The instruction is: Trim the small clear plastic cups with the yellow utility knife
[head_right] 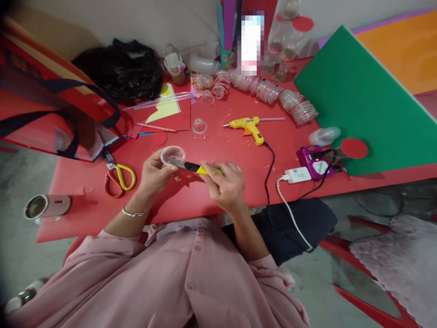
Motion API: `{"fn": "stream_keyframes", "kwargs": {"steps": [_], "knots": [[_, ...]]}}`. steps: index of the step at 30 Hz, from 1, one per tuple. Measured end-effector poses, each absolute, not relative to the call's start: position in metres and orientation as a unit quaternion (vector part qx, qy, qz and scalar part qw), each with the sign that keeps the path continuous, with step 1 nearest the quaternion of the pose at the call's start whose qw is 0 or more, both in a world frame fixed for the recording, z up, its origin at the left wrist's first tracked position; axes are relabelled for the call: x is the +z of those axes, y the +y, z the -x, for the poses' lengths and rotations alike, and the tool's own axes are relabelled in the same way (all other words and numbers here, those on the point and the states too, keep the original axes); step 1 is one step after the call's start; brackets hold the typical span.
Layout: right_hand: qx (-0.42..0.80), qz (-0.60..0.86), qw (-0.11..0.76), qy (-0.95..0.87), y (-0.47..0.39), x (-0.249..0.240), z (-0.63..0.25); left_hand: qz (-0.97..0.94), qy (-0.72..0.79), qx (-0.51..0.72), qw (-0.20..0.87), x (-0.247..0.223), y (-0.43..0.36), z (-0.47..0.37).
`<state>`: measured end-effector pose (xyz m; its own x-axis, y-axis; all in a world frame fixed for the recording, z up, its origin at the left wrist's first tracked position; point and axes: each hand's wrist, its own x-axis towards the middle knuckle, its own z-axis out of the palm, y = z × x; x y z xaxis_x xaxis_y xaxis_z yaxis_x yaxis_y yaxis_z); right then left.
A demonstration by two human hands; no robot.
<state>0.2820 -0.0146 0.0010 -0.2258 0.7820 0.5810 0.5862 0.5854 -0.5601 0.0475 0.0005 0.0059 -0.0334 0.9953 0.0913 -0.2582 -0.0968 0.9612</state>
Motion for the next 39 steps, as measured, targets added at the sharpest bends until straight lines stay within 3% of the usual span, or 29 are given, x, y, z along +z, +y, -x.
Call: {"fn": "stream_keyframes", "kwargs": {"steps": [11,18,24,30,39], "knots": [[0.095,0.446,0.425,-0.782,-0.009,-0.004,-0.287,-0.441,0.42,0.585,0.535,0.011,-0.001,-0.047],[0.023,0.559,0.392,-0.73,0.009,-0.014,-0.311,-0.438,0.4,0.588,0.55,0.019,-0.006,-0.048],[0.126,0.47,0.436,-0.757,-0.005,0.003,-0.297,-0.432,0.425,0.583,0.541,0.011,0.0,-0.046],[0.101,0.455,0.418,-0.78,-0.015,0.006,-0.283,-0.449,0.416,0.564,0.554,0.009,0.0,-0.049],[0.076,0.458,0.396,-0.792,-0.015,0.003,-0.282,-0.471,0.463,0.59,0.465,0.004,-0.001,-0.05]]}}
